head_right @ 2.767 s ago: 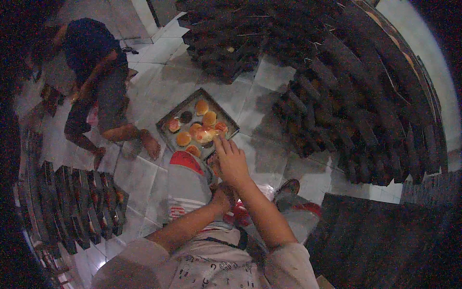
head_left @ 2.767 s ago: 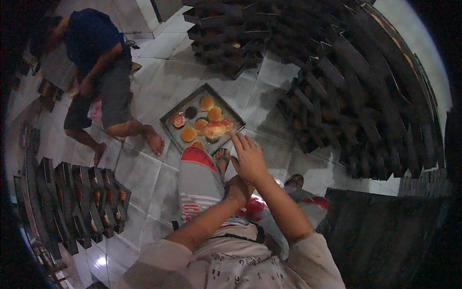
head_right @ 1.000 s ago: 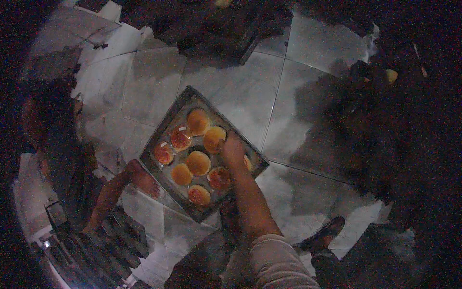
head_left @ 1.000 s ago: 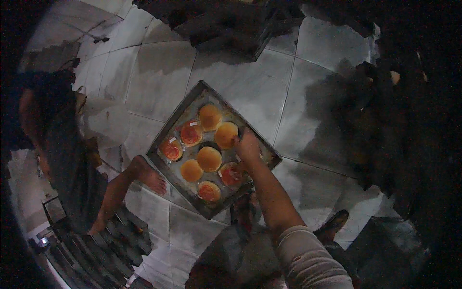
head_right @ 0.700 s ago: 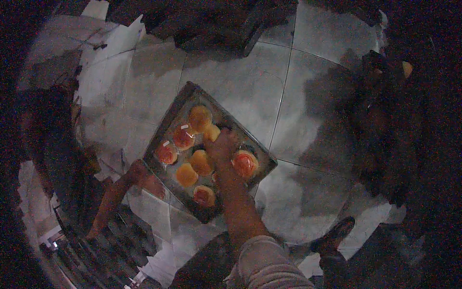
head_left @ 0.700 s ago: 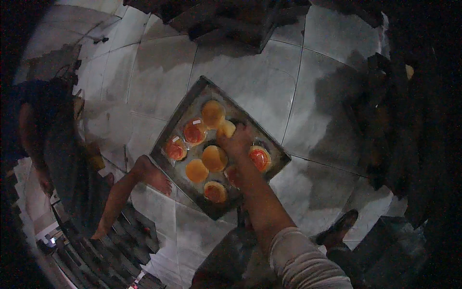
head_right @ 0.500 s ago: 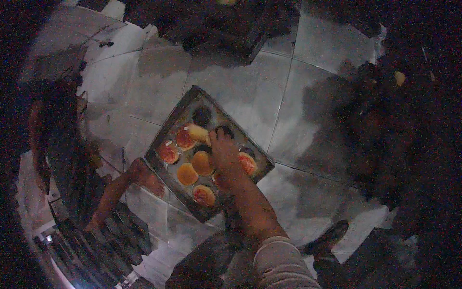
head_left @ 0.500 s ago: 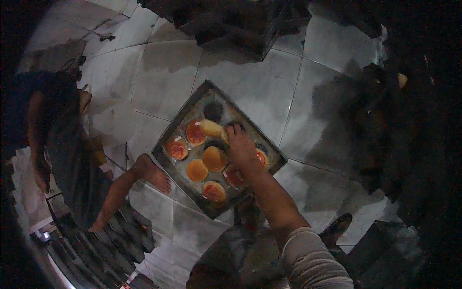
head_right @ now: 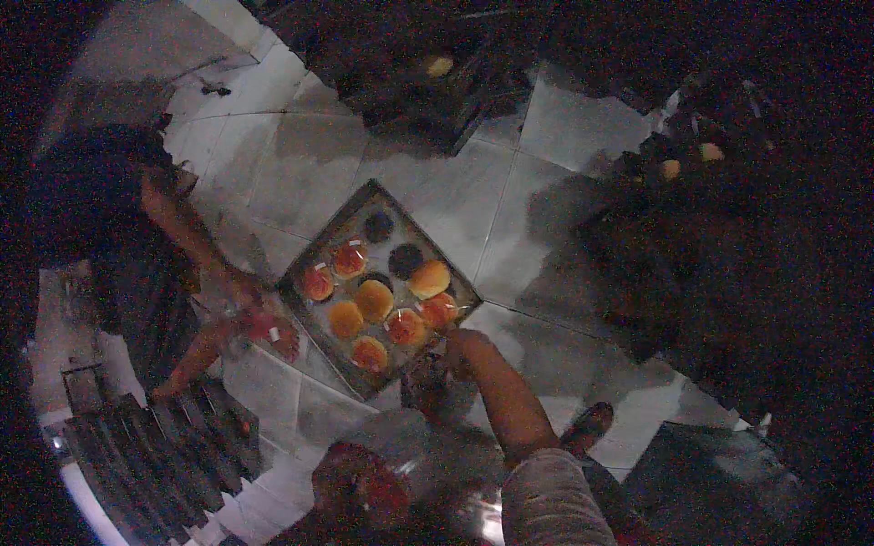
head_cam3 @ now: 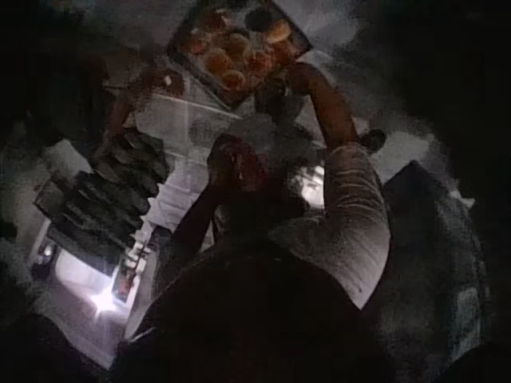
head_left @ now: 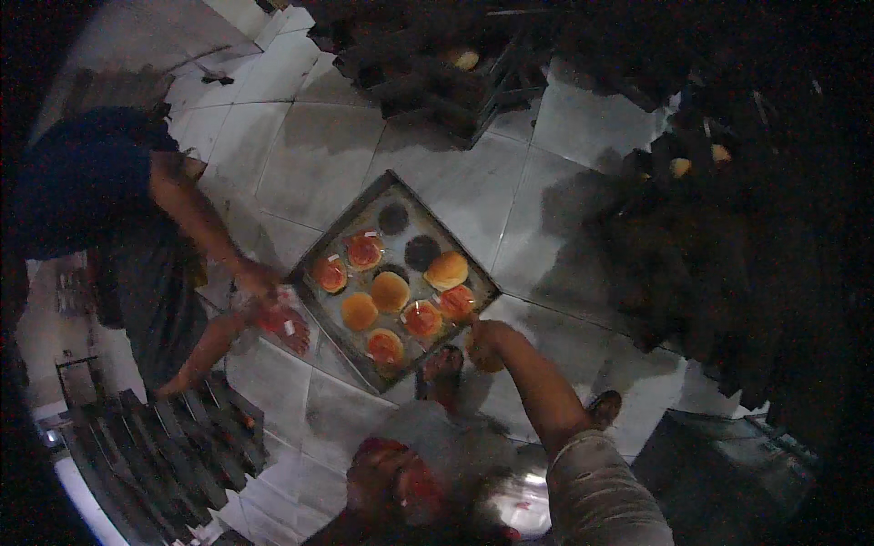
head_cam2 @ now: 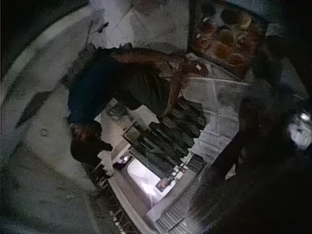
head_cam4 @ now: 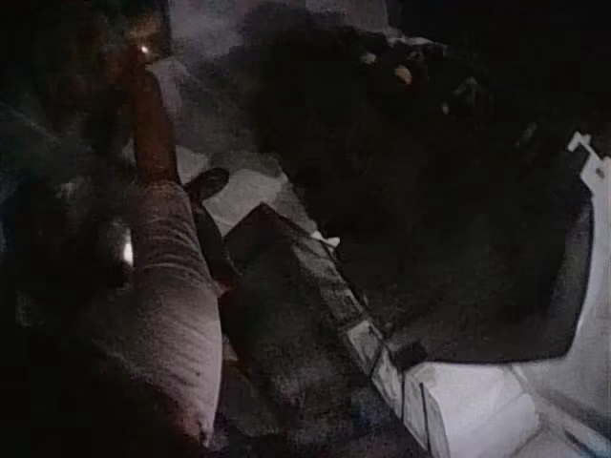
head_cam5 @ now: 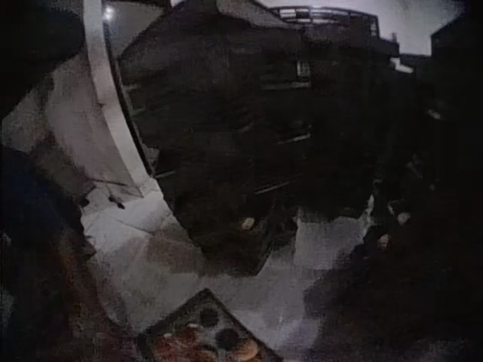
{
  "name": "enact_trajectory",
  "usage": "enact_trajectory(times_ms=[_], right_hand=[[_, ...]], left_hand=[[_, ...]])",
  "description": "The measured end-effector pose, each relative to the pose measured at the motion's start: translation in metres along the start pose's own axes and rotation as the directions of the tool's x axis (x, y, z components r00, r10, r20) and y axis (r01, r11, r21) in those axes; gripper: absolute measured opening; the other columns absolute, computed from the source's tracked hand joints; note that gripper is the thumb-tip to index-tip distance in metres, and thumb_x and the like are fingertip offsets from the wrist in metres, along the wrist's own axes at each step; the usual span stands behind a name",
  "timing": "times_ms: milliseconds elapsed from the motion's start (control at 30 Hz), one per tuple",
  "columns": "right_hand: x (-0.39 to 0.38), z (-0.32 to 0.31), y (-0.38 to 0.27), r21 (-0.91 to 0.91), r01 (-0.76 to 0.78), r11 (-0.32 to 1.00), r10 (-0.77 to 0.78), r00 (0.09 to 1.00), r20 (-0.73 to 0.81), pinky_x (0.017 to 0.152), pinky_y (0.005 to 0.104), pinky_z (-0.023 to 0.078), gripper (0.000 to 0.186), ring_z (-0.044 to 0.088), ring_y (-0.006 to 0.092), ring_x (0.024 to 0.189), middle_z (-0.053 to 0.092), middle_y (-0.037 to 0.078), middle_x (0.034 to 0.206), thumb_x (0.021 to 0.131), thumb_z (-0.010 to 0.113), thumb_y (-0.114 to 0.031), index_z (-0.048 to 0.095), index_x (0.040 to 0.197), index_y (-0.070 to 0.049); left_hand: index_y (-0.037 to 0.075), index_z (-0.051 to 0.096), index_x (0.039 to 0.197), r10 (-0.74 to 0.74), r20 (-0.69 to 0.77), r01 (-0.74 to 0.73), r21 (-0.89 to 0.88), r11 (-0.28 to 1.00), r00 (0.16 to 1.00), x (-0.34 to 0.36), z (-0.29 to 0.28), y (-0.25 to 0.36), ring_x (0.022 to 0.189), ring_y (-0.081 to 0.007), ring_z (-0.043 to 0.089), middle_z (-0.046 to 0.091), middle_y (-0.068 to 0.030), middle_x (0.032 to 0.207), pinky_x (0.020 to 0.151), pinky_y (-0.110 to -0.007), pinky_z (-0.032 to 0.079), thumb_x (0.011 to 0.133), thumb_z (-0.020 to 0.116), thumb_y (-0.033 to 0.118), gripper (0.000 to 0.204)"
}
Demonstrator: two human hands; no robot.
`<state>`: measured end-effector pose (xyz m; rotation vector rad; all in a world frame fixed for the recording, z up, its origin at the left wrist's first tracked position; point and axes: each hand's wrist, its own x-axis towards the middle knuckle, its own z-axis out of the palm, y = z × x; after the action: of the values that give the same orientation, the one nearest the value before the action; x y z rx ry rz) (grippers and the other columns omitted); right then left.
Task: The person places individual bread rolls into plastic bags and arranges them on a metal tray.
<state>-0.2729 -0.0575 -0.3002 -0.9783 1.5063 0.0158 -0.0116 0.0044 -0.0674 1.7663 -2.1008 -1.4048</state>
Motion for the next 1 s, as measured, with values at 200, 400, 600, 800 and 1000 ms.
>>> enact_trajectory(times_ms=[200, 400, 600, 800, 1000], right_hand=[[-0.130, 0.068, 0.032, 0.773, 0.220, 0.595, -0.103, 0.975, -0.198, 0.084, 0.0358, 0.047, 0.066, 0.056, 0.0267, 0.098, 0.055, 0.013, 0.112, 0.076, 0.065, -0.020, 0.035, 0.134, -0.011], [-0.286, 0.122, 0.041, 0.917, 0.356, 0.182, -0.025, 0.934, -0.358, 0.093, 0.0358, 0.042, 0.065, 0.050, 0.0257, 0.108, 0.049, 0.012, 0.119, 0.078, 0.060, -0.022, 0.033, 0.135, -0.008], [-0.417, 0.098, 0.001, 0.707, 0.696, -0.126, 0.078, 0.717, -0.692, 0.097, 0.0395, 0.038, 0.065, 0.047, 0.0249, 0.113, 0.045, 0.010, 0.124, 0.079, 0.059, -0.028, 0.032, 0.136, -0.014], [-0.466, 0.107, -0.055, 0.346, 0.881, 0.323, -0.127, 0.403, -0.906, 0.097, 0.0375, 0.039, 0.060, 0.046, 0.0238, 0.115, 0.044, 0.011, 0.125, 0.079, 0.066, -0.024, 0.034, 0.129, -0.010], [-0.500, 0.150, -0.066, 0.053, 0.771, 0.634, -0.428, 0.407, -0.807, 0.097, 0.0352, 0.038, 0.049, 0.049, 0.0220, 0.111, 0.044, 0.009, 0.118, 0.071, 0.074, -0.009, 0.050, 0.113, -0.007]], left_hand=[[0.004, 0.062, 0.092, 0.394, -0.058, -0.378, 0.178, 0.908, 0.917, -0.006, -0.001, -0.007, 0.081, -0.0329, 0.059, 0.062, -0.0135, 0.089, 0.074, -0.042, 0.047, 0.077, 0.058, 0.012, 0.018], [-0.001, 0.060, 0.089, 0.333, -0.102, -0.323, 0.105, 0.941, 0.938, -0.030, 0.001, 0.007, 0.079, -0.0306, 0.058, 0.061, -0.0156, 0.083, 0.074, -0.039, 0.046, 0.084, 0.055, 0.015, 0.018], [-0.004, 0.058, 0.102, 0.395, 0.259, -0.267, -0.416, 0.869, 0.881, -0.085, -0.013, 0.046, 0.087, -0.0212, 0.057, 0.059, -0.0120, 0.092, 0.079, -0.030, 0.044, 0.092, 0.047, 0.017, 0.025], [-0.002, 0.053, 0.113, 0.711, 0.364, -0.619, -0.351, 0.703, 0.601, -0.129, -0.001, 0.063, 0.102, -0.0190, 0.051, 0.054, -0.0112, 0.109, 0.088, -0.028, 0.040, 0.095, 0.043, 0.019, 0.030], [0.002, 0.041, 0.125, 0.523, 0.510, -0.107, -0.638, 0.763, 0.683, -0.161, 0.005, 0.051, 0.110, -0.0192, 0.049, 0.050, -0.0087, 0.119, 0.091, -0.031, 0.040, 0.096, 0.043, 0.027, 0.038]])
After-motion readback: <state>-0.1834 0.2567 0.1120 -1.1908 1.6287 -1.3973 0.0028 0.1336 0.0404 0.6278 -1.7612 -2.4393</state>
